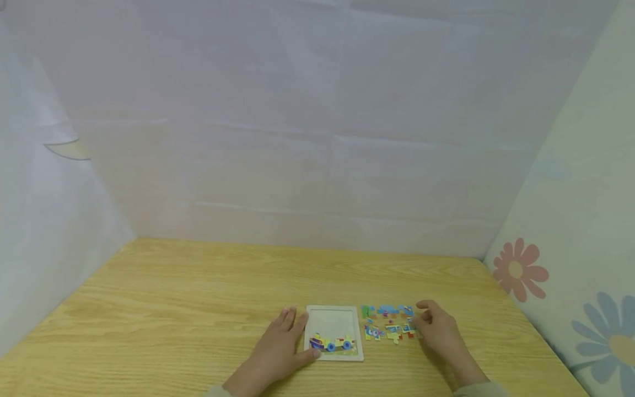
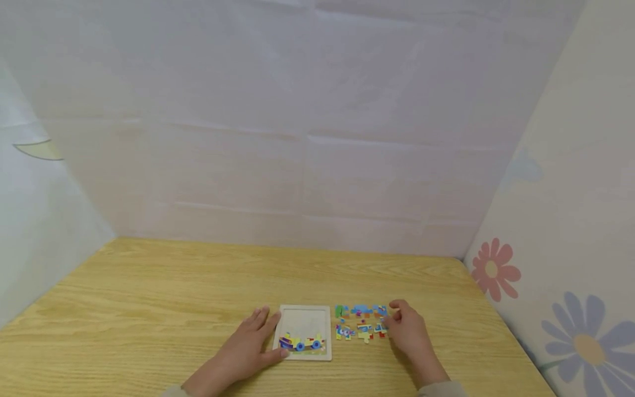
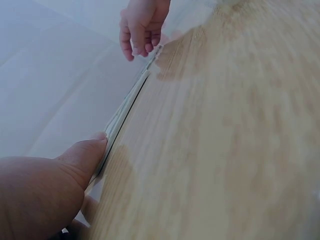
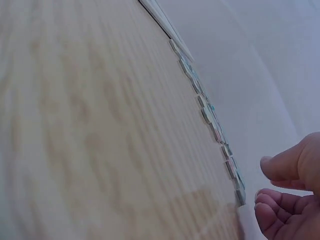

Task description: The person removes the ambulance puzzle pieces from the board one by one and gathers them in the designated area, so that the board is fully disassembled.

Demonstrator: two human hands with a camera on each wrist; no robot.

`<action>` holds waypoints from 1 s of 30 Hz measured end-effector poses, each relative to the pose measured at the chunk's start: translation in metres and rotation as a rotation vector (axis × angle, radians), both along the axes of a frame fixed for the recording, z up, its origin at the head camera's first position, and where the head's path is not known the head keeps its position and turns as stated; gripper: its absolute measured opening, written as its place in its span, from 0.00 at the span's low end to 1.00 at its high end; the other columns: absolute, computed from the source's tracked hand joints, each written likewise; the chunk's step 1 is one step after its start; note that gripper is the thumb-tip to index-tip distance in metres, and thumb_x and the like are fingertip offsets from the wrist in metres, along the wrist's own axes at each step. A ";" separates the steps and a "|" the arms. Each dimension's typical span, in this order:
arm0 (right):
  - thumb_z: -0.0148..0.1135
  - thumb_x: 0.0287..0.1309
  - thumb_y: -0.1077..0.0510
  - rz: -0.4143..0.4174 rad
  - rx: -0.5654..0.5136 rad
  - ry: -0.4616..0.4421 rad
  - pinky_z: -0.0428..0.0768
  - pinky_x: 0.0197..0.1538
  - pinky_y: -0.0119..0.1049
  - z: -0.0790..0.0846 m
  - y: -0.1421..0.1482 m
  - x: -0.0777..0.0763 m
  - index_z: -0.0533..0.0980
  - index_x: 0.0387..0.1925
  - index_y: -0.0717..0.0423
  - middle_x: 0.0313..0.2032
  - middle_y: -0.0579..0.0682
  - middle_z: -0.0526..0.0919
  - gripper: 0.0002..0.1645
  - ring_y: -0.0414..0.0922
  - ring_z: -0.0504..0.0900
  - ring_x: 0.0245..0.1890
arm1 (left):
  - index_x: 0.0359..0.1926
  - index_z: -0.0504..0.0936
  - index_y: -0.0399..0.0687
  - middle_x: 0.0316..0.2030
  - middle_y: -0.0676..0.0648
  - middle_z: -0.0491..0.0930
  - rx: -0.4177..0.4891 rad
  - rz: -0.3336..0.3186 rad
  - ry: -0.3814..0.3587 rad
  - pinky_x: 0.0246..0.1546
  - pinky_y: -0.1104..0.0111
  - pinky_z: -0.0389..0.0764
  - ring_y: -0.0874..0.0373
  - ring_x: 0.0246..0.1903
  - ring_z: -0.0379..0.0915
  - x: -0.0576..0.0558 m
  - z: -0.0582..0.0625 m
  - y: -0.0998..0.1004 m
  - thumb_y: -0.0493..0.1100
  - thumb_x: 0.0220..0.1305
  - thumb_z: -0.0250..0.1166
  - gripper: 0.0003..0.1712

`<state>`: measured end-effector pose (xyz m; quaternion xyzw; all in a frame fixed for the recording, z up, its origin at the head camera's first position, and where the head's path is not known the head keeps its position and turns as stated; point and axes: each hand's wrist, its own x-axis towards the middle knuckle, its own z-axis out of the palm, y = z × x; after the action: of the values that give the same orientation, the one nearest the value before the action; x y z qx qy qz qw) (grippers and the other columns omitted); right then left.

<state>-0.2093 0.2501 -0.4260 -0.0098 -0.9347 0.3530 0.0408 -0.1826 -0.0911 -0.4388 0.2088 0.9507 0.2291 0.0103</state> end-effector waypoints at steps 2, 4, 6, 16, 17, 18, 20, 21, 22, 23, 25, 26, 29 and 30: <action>0.57 0.59 0.60 -0.011 -0.023 0.007 0.79 0.33 0.36 0.002 0.000 0.000 0.67 0.54 0.67 0.38 0.56 0.77 0.23 0.47 0.77 0.37 | 0.67 0.60 0.39 0.66 0.29 0.53 0.001 -0.001 0.002 0.63 0.43 0.54 0.34 0.67 0.47 0.000 0.000 0.000 0.71 0.56 0.54 0.50; 0.56 0.60 0.59 -0.029 -0.069 -0.003 0.78 0.34 0.36 0.005 -0.001 0.000 0.67 0.55 0.65 0.39 0.56 0.77 0.23 0.48 0.76 0.38 | 0.67 0.60 0.39 0.66 0.29 0.53 0.006 -0.001 0.001 0.63 0.43 0.54 0.34 0.67 0.47 0.000 0.000 0.000 0.71 0.56 0.54 0.50; 0.55 0.61 0.57 -0.046 -0.126 -0.022 0.78 0.36 0.36 0.007 -0.003 0.000 0.66 0.57 0.64 0.42 0.57 0.76 0.24 0.49 0.76 0.41 | 0.67 0.60 0.39 0.66 0.29 0.53 0.008 -0.001 -0.001 0.63 0.42 0.54 0.34 0.67 0.46 0.001 0.000 0.000 0.71 0.55 0.54 0.50; 0.54 0.63 0.57 -0.052 -0.360 -0.022 0.78 0.40 0.33 0.020 -0.019 0.006 0.65 0.58 0.63 0.44 0.58 0.75 0.24 0.47 0.76 0.41 | 0.67 0.60 0.39 0.67 0.29 0.52 0.005 0.007 -0.023 0.64 0.43 0.52 0.34 0.67 0.45 0.001 0.001 0.000 0.71 0.55 0.54 0.51; 0.54 0.63 0.58 -0.045 -0.379 -0.016 0.78 0.42 0.34 0.021 -0.021 0.006 0.65 0.58 0.63 0.44 0.58 0.75 0.24 0.47 0.76 0.41 | 0.67 0.60 0.39 0.67 0.29 0.52 0.006 0.007 -0.023 0.64 0.43 0.52 0.34 0.67 0.45 0.001 0.001 0.000 0.71 0.55 0.54 0.51; 0.54 0.63 0.58 -0.038 -0.403 -0.011 0.79 0.43 0.35 0.022 -0.023 0.006 0.65 0.58 0.63 0.43 0.57 0.75 0.23 0.48 0.77 0.41 | 0.67 0.60 0.39 0.67 0.29 0.52 0.005 0.006 -0.023 0.64 0.43 0.53 0.34 0.67 0.45 0.001 0.000 0.000 0.71 0.55 0.54 0.51; 0.54 0.63 0.58 -0.020 -0.425 0.000 0.79 0.44 0.37 0.023 -0.028 0.007 0.66 0.57 0.63 0.43 0.57 0.76 0.23 0.48 0.78 0.41 | 0.67 0.60 0.39 0.67 0.29 0.53 0.001 0.003 -0.019 0.64 0.43 0.53 0.34 0.67 0.45 0.001 0.000 0.000 0.71 0.55 0.54 0.51; 0.54 0.63 0.58 -0.010 -0.441 0.002 0.79 0.45 0.37 0.024 -0.030 0.007 0.66 0.57 0.63 0.42 0.57 0.76 0.22 0.49 0.78 0.41 | 0.67 0.60 0.39 0.67 0.29 0.52 0.000 0.003 -0.018 0.64 0.43 0.53 0.34 0.67 0.45 0.001 0.000 0.000 0.72 0.55 0.53 0.51; 0.55 0.63 0.59 -0.002 -0.451 0.005 0.79 0.45 0.37 0.024 -0.033 0.007 0.66 0.56 0.63 0.42 0.57 0.76 0.22 0.49 0.77 0.41 | 0.67 0.60 0.39 0.67 0.29 0.53 -0.003 0.003 -0.017 0.64 0.43 0.53 0.34 0.67 0.45 0.001 0.000 0.000 0.72 0.55 0.53 0.51; 0.55 0.63 0.59 0.006 -0.459 0.005 0.79 0.44 0.37 0.024 -0.035 0.008 0.67 0.56 0.63 0.41 0.56 0.75 0.22 0.49 0.77 0.41 | 0.67 0.60 0.39 0.67 0.29 0.53 -0.005 0.003 -0.015 0.64 0.43 0.53 0.34 0.67 0.46 0.001 0.000 0.000 0.72 0.55 0.53 0.51; 0.55 0.63 0.59 0.014 -0.465 0.000 0.78 0.40 0.35 0.025 -0.040 0.008 0.67 0.56 0.63 0.41 0.56 0.75 0.22 0.48 0.76 0.39 | 0.67 0.60 0.40 0.67 0.29 0.53 -0.009 0.004 -0.011 0.64 0.43 0.53 0.34 0.67 0.46 0.001 0.000 0.000 0.72 0.55 0.53 0.51; 0.55 0.62 0.59 0.024 -0.477 -0.003 0.78 0.40 0.34 0.025 -0.042 0.008 0.67 0.56 0.64 0.41 0.56 0.75 0.22 0.48 0.76 0.39 | 0.67 0.60 0.39 0.67 0.29 0.53 -0.010 0.004 -0.009 0.64 0.43 0.54 0.34 0.67 0.46 0.001 0.001 0.001 0.71 0.55 0.54 0.51; 0.55 0.62 0.60 0.051 -0.513 -0.010 0.78 0.41 0.33 0.026 -0.051 0.009 0.67 0.55 0.65 0.41 0.57 0.75 0.22 0.48 0.76 0.39 | 0.67 0.60 0.39 0.66 0.29 0.54 -0.013 0.002 0.004 0.63 0.43 0.54 0.34 0.67 0.47 0.001 0.002 0.001 0.71 0.54 0.55 0.51; 0.54 0.62 0.61 0.065 -0.525 -0.011 0.78 0.41 0.33 0.026 -0.054 0.010 0.67 0.55 0.65 0.41 0.57 0.75 0.22 0.47 0.76 0.39 | 0.67 0.61 0.38 0.66 0.29 0.54 -0.015 0.001 0.009 0.63 0.43 0.54 0.34 0.67 0.47 0.001 0.002 0.001 0.71 0.54 0.55 0.51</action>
<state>-0.1994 0.1966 -0.4000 0.0081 -0.8111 0.5844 0.0205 -0.1812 -0.0896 -0.4368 0.2092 0.9526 0.2208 0.0075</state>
